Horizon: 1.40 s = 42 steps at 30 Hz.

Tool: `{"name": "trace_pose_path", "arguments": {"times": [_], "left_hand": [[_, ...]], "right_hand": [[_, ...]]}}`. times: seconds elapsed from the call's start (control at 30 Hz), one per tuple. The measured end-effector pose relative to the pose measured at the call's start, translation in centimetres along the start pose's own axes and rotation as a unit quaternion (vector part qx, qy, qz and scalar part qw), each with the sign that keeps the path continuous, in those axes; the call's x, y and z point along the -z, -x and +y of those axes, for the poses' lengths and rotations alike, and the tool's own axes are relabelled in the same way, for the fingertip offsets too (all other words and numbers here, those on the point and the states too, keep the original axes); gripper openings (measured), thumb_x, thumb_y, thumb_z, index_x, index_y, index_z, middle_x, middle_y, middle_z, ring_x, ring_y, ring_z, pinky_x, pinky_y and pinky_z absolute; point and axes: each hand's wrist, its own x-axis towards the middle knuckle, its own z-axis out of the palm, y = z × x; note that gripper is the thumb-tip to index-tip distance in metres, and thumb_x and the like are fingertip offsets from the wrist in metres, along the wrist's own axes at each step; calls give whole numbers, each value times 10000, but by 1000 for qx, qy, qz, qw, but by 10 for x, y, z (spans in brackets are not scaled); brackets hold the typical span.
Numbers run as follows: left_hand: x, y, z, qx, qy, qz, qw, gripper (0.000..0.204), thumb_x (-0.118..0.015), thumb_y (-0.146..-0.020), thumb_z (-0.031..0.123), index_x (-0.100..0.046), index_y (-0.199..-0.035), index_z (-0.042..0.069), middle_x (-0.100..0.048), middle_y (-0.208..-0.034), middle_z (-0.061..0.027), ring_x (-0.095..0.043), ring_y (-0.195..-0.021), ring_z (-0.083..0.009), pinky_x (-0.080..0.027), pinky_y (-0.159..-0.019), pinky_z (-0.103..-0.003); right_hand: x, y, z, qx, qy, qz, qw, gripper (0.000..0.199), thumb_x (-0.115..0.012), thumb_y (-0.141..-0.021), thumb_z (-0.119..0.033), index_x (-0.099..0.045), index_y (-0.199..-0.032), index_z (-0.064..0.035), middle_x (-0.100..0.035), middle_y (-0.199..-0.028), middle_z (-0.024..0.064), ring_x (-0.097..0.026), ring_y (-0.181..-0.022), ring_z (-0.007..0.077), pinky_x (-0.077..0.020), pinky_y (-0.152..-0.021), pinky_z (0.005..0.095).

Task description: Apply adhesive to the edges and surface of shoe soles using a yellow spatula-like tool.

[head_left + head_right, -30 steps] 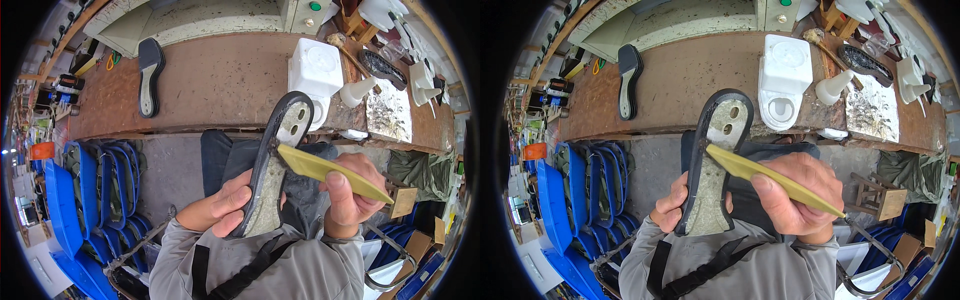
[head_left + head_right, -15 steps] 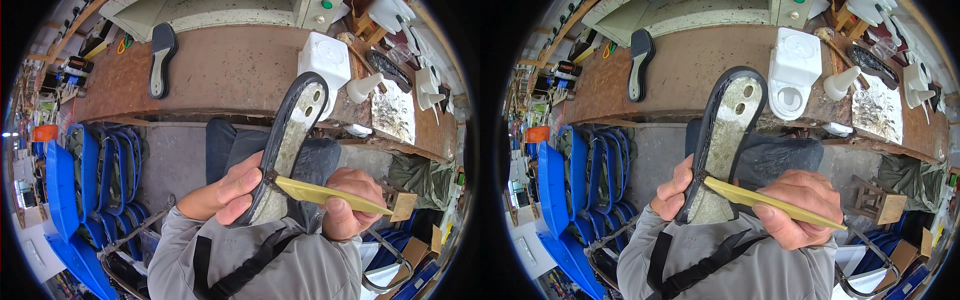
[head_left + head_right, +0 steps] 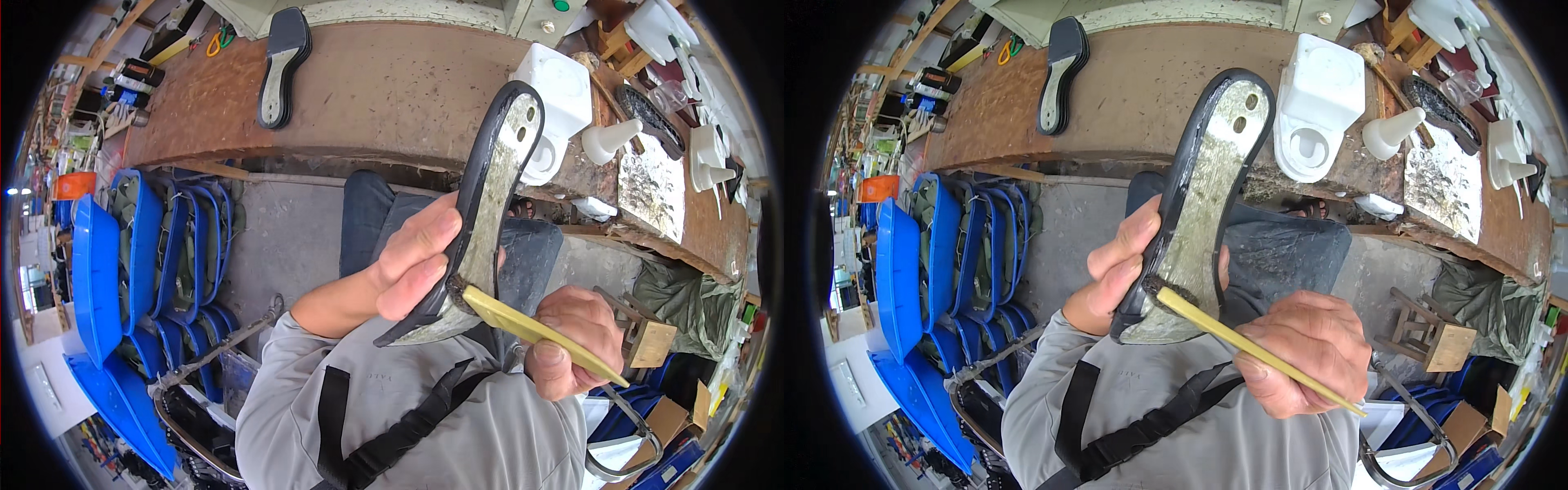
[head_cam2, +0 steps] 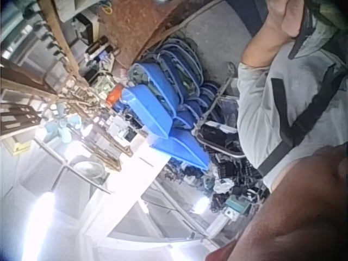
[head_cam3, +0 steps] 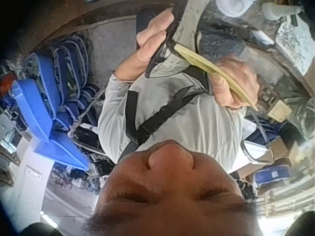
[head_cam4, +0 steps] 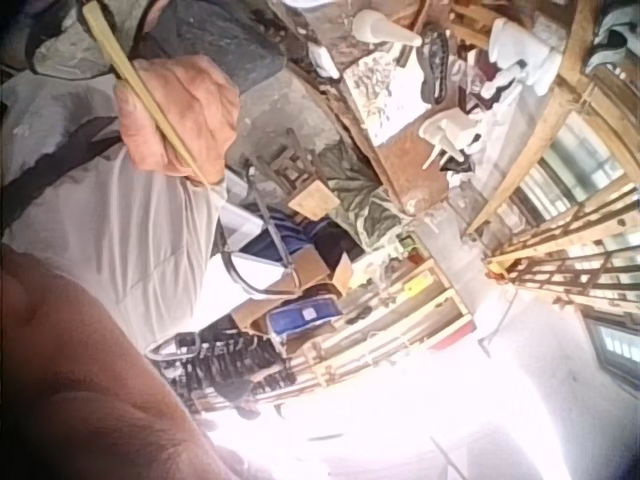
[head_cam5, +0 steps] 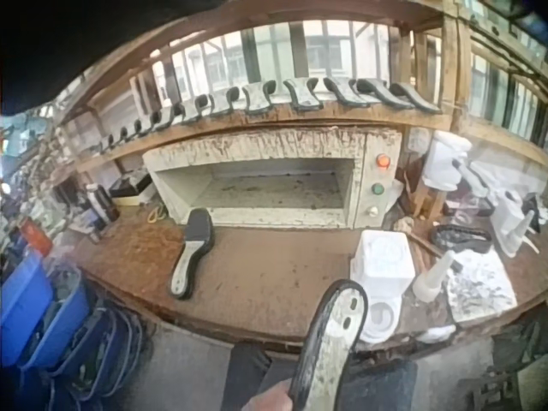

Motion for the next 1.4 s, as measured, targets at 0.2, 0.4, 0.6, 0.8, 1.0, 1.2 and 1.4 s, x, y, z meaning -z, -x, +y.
{"name": "trace_pose_path", "arguments": {"times": [0.2,0.4,0.6,0.8,1.0,1.2,1.4], "left_hand": [[-14,7,-11,-133,-152,47,978,643,-763,-650,-97,-361,-1151,-74,-383,-1316,-321,-604,-915,-463,-567,-754,-512],[-23,0,-4,-95,-239,94,962,749,-836,-627,-5,-376,-1217,-31,-470,-1204,-273,-595,-1016,-398,-553,-831,-443],[-22,0,-3,-69,-236,98,965,754,-820,-633,-19,-366,-1235,-27,-478,-1198,-275,-595,-1016,-391,-561,-810,-413],[-22,0,-2,-49,-268,87,958,720,-792,-656,-39,-365,-1234,-20,-473,-1201,-275,-603,-1002,-371,-574,-772,-378],[-15,-4,-4,-69,-342,50,936,720,-829,-662,32,-320,-1164,-51,-484,-1144,-284,-591,-1008,-279,-578,-725,-274],[-21,-6,3,-48,-336,47,939,737,-828,-657,18,-318,-1187,-29,-460,-1186,-279,-579,-1036,-297,-569,-781,-295],[-15,-6,-1,-32,-352,31,935,772,-826,-648,-12,-313,-1225,-13,-444,-1205,-275,-580,-1043,-301,-573,-785,-300]], "right_hand": [[-4,5,0,38,17,-16,999,184,-715,-702,-22,-616,-804,94,-637,-651,162,-613,-476,207,-501,-408,304],[-4,7,1,20,-8,28,999,181,-716,-704,-27,-615,-796,92,-639,-665,173,-627,-496,216,-505,-411,309],[-4,4,2,55,37,-35,997,217,-648,-838,-127,-584,-807,78,-561,-627,143,-535,-446,183,-445,-394,302],[-5,-1,0,112,77,-52,989,158,-638,-794,-43,-573,-828,98,-579,-665,158,-540,-448,187,-468,-415,314],[-3,-3,2,91,28,-48,994,183,-707,-706,-18,-622,-850,58,-651,-686,136,-616,-487,194,-483,-400,277],[3,-13,5,-11,44,14,999,112,-696,-712,-10,-635,-777,57,-646,-656,126,-586,-484,197,-477,-411,305],[-4,-18,4,121,31,-79,989,127,-694,-718,-3,-654,-810,74,-650,-675,138,-610,-503,169,-443,-370,257]]}}
